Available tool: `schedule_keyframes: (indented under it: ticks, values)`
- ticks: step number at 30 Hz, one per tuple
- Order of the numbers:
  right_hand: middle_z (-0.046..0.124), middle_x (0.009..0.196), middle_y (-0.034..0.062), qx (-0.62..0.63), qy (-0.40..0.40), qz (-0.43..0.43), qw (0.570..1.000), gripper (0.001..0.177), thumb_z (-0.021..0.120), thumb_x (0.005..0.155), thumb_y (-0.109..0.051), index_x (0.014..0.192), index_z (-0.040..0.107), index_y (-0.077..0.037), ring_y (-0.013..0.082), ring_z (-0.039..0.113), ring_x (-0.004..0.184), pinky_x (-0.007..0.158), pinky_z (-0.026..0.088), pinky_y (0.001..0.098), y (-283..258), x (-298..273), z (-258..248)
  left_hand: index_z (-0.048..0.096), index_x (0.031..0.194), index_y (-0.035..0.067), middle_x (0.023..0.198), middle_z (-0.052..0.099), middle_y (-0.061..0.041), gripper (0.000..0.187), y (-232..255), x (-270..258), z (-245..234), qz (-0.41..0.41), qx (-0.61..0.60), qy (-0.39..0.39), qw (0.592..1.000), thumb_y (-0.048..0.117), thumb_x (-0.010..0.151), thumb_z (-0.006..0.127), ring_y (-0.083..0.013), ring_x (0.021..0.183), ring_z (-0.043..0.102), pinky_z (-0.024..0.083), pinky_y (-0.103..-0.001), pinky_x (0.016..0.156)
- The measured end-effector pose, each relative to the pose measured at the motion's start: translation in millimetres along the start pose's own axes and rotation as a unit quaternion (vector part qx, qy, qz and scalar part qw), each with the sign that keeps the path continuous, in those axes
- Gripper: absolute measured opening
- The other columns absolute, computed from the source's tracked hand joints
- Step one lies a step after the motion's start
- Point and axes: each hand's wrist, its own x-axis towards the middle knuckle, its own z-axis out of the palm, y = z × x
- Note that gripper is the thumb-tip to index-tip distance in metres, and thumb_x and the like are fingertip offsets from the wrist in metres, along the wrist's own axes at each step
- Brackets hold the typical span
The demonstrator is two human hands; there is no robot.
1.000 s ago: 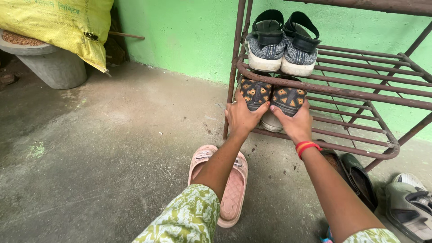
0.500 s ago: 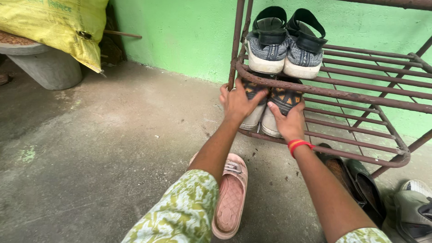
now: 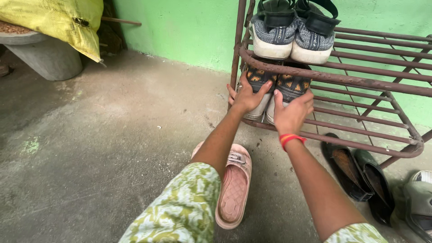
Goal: The person wipes a pair of black shoes with a cloth, cleaning the exterior surfaces. They handle each shoe individually, turning them to wipe different sides, and place them back on the floor.
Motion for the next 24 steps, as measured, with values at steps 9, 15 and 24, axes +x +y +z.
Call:
schedule_keyframes:
  ticks: [9,15,24]
  values:
    - [0.071,0.115,0.0278,-0.009,-0.183,0.087,0.979,0.109,0.097,0.064,-0.036,0.143,0.035,0.005,0.0415,0.071,0.105,0.095,0.054,0.0442,16,-8,-32,0.028,0.155,0.004,0.140,0.056,-0.030,0.107,-5,-65,-7,0.041,0.031,0.071,0.996,0.029,0.070,0.088,-0.0422,0.122,0.063,0.050,-0.045,0.105]
    - [0.072,0.116,0.0233,-0.002,-0.229,0.056,0.972,0.091,0.096,0.065,-0.032,0.135,0.049,0.002,0.0364,0.072,0.105,0.095,0.053,0.0427,24,5,-54,0.034,0.153,0.007,0.139,0.057,-0.025,0.089,11,-77,0,0.032,0.052,0.107,0.992,0.025,0.081,0.083,-0.0439,0.117,0.064,0.054,-0.050,0.093]
    - [0.056,0.137,0.0341,-0.043,-0.194,-0.008,0.980,0.106,0.096,0.070,-0.032,0.141,0.032,0.012,0.0418,0.059,0.124,0.107,0.046,0.0421,43,-2,-30,0.023,0.155,0.005,0.155,0.040,-0.026,0.090,14,-84,-9,0.026,0.065,0.065,0.995,0.024,0.086,0.078,-0.0445,0.117,0.063,0.053,-0.050,0.095]
